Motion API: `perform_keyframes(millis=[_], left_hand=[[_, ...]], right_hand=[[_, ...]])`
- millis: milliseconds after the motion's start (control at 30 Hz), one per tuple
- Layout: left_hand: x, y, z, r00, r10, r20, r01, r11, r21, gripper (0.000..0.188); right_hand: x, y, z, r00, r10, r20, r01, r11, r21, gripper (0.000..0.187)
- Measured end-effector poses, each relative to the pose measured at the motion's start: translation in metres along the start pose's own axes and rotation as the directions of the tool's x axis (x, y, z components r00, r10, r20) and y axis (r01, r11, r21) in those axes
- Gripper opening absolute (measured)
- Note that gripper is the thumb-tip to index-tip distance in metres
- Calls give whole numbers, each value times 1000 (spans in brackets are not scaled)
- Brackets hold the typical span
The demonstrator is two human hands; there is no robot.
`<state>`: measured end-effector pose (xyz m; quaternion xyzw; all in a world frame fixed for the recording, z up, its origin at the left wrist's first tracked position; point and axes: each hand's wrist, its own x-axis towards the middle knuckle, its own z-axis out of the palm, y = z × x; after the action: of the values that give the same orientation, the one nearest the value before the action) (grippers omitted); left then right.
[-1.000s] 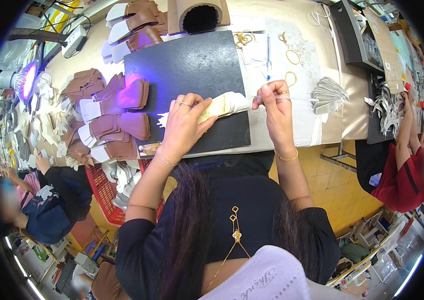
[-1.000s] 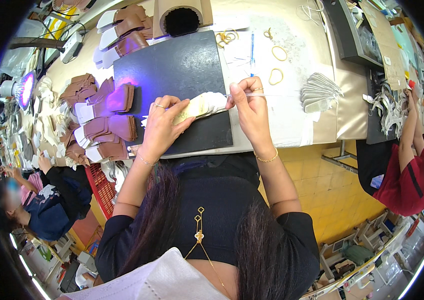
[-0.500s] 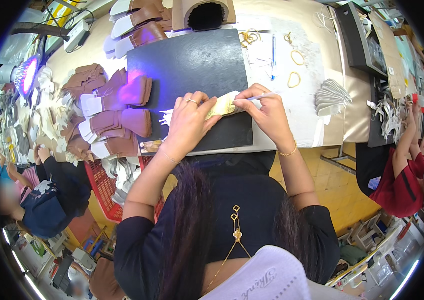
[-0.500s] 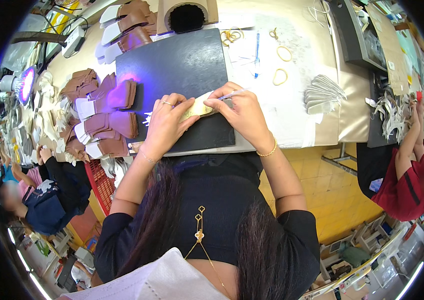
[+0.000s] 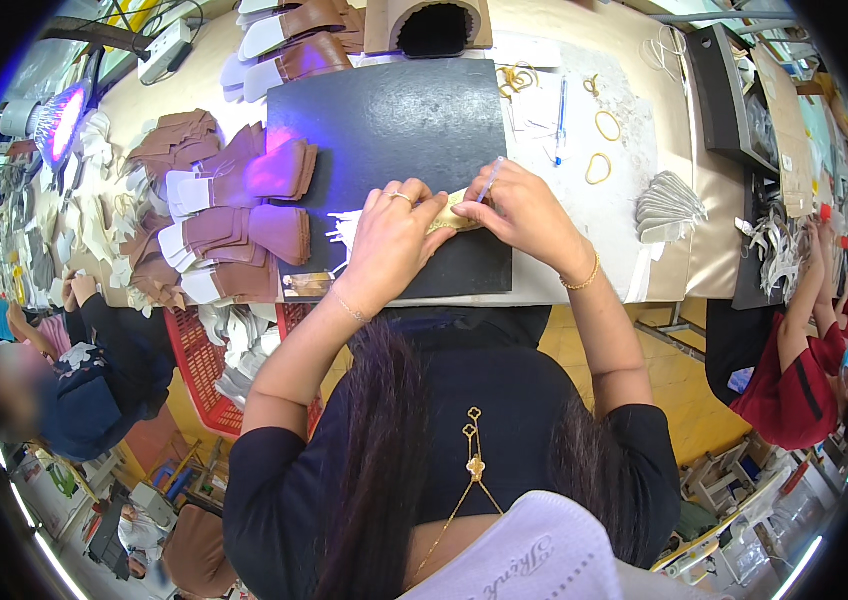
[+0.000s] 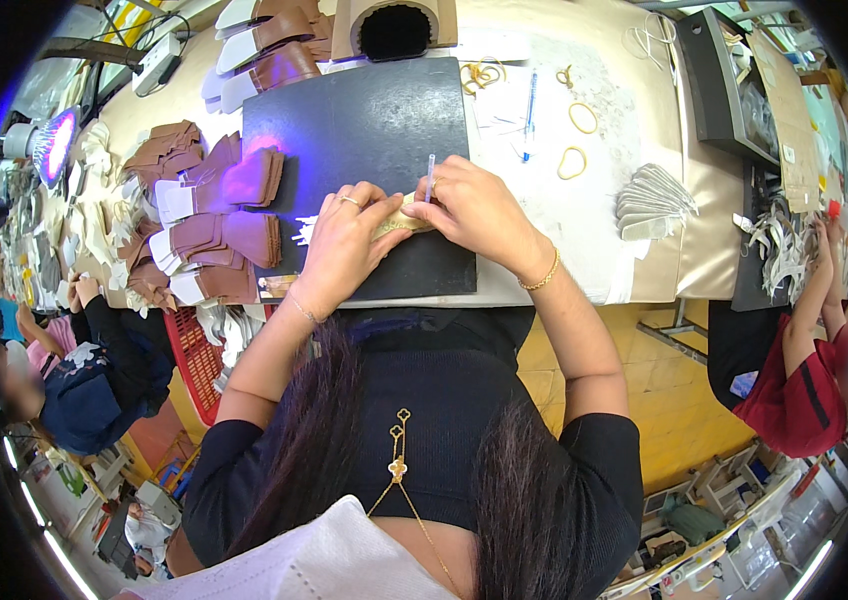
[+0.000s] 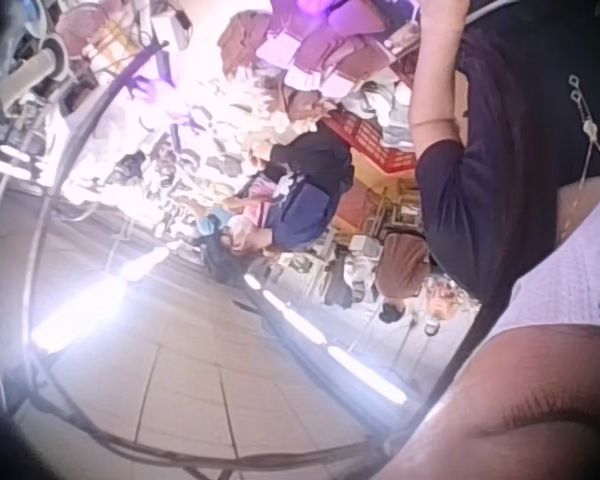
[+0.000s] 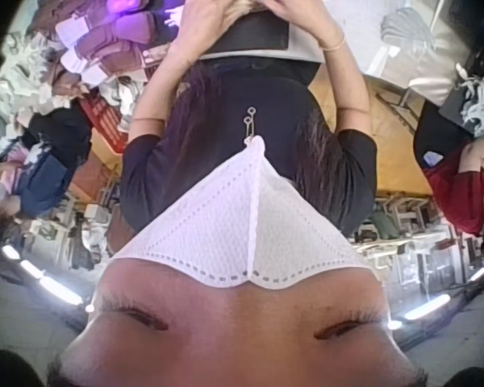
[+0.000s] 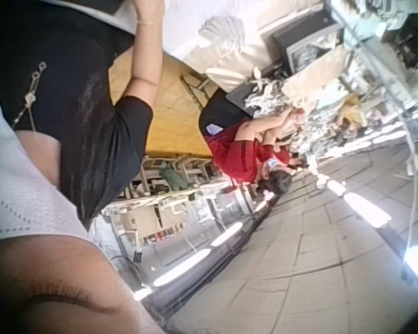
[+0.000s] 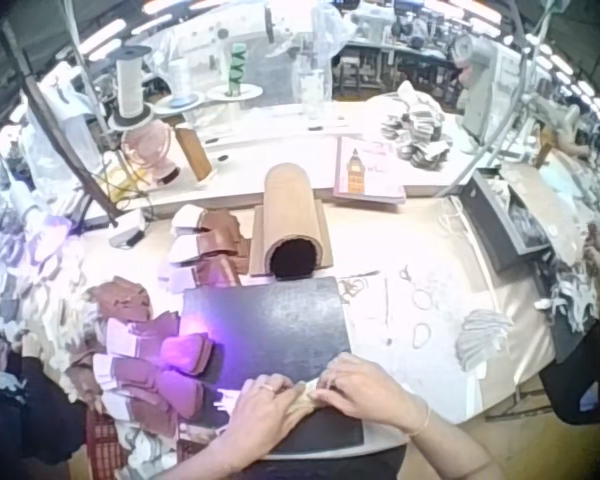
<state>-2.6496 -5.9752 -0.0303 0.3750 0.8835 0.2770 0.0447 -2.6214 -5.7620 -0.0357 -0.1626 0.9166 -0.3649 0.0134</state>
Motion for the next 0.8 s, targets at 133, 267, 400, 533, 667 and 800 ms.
perform_keyframes(millis=[133,267,400,533,667,800], left_hand=[[1,-1,0,1000,2,22,-2,1000,3,36],[0,-2,1,1000,1,11,-1,1000,-6,37],[2,-8,3,999,-47,7,48,995,-92,38],[8,-17,-1,976,-198,90,216,934,-284,38],[9,-20,-8,944,-297,144,330,842,-426,39],[10,-22,-12,913,-364,184,406,769,-494,41]], right_hand=[[9,1,-1,993,33,-116,-30,999,29,20],[7,-4,-5,933,275,-233,-200,933,301,17],[-5,-4,-5,868,411,-279,-207,810,548,27],[-17,-3,8,838,446,-314,-145,736,661,31],[-25,-7,25,822,429,-374,-80,738,670,31],[-32,-13,31,815,299,-497,-46,888,458,22]])
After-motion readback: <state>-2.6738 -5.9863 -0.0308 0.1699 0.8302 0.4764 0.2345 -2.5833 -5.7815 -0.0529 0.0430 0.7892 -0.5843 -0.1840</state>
